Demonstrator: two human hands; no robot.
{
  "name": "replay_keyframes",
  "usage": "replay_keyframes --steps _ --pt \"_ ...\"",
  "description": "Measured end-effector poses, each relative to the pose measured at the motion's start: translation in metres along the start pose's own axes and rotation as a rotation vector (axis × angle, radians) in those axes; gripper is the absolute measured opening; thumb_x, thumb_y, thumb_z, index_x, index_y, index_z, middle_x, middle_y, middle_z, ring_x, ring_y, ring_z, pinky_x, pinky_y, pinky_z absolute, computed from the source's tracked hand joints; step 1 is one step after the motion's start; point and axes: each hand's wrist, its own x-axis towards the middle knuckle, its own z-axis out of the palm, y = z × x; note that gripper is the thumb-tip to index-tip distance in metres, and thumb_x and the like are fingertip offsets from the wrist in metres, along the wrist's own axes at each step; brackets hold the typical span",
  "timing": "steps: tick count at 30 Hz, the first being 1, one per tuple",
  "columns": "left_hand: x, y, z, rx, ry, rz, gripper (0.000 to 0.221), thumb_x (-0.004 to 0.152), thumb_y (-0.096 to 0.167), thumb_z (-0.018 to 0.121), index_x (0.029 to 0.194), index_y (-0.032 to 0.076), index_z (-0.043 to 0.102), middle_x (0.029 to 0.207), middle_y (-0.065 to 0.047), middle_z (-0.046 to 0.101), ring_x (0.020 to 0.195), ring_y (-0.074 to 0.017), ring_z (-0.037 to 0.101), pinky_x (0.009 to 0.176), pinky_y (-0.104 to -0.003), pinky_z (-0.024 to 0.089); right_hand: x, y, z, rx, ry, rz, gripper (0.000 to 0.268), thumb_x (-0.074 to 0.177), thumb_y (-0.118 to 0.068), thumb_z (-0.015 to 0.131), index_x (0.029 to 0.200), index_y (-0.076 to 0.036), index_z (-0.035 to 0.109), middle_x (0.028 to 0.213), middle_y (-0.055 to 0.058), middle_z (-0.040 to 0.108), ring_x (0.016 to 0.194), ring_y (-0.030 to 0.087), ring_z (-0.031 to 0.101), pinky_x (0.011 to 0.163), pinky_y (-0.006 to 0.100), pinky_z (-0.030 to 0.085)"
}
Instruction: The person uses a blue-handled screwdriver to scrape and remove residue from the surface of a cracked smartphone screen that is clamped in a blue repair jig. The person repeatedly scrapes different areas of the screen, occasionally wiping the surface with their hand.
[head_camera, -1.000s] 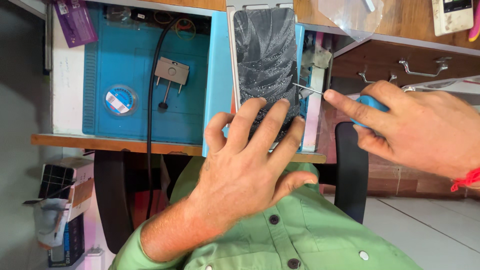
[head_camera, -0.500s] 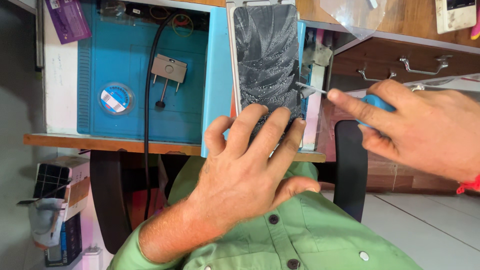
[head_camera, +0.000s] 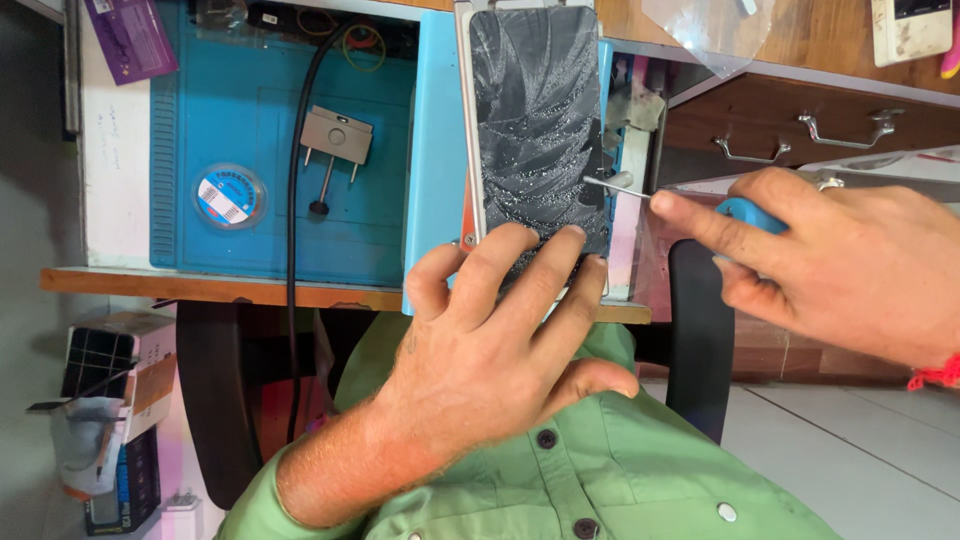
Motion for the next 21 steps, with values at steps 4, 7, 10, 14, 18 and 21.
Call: replay_keyframes --steps 4,7,10,14,18,21 --pt "-0.002 0.0 0.001 -0.002 0.006 0.003 0.066 0.104 0.069 0.063 0.13 0.009 0.072 0.141 -0.007 0.062 0.13 -0.026 0.05 0.109 -0.047 0.029 -0.004 -0.001 0.003 -0.016 0.012 -0.052 0.076 0.078 -0.038 0.072 0.152 -0.037 0.051 0.102 0.004 0.062 0.045 0.02 0.063 0.041 0.035 0.056" --pt "-0.002 0.0 0.002 -0.005 0.004 0.003 0.067 0.103 0.069 0.062 0.13 0.009 0.072 0.141 -0.007 0.062 0.13 -0.026 0.05 0.109 -0.046 0.03 -0.008 0.001 0.007 -0.05 0.014 -0.084 0.075 0.079 -0.039 0.07 0.151 -0.038 0.05 0.097 0.004 0.061 0.046 0.019 0.063 0.043 0.034 0.056" --pt "-0.002 0.002 0.003 0.0 0.006 -0.004 0.067 0.103 0.07 0.061 0.13 0.009 0.072 0.14 -0.007 0.061 0.128 -0.027 0.048 0.109 -0.047 0.029 -0.008 0.004 0.009 -0.039 0.06 -0.103 0.076 0.078 -0.037 0.071 0.152 -0.035 0.054 0.1 0.006 0.062 0.044 0.019 0.061 0.042 0.033 0.055" --pt "-0.001 0.003 0.005 0.034 -0.002 0.002 0.071 0.102 0.071 0.06 0.135 0.009 0.072 0.139 -0.007 0.06 0.125 -0.0272 0.047 0.108 -0.047 0.029 -0.005 0.009 0.01 -0.076 0.207 -0.138 0.072 0.08 -0.038 0.07 0.15 -0.033 0.055 0.101 0.003 0.062 0.054 0.017 0.063 0.047 0.031 0.053" --pt "0.0 0.003 0.004 0.022 -0.01 -0.001 0.074 0.1 0.072 0.059 0.133 0.007 0.071 0.139 -0.007 0.06 0.126 -0.0275 0.047 0.108 -0.047 0.029 -0.006 0.007 0.009 -0.081 0.158 -0.135 0.076 0.074 -0.036 0.073 0.148 -0.036 0.058 0.098 0.004 0.065 0.045 0.018 0.062 0.044 0.032 0.055" --pt "0.0 0.003 0.004 0.012 -0.011 0.004 0.075 0.101 0.072 0.059 0.134 0.006 0.07 0.139 -0.008 0.059 0.126 -0.028 0.047 0.108 -0.047 0.029 -0.007 0.006 0.01 -0.07 0.138 -0.144 0.076 0.074 -0.036 0.074 0.149 -0.037 0.058 0.102 0.003 0.065 0.045 0.018 0.062 0.043 0.032 0.055"
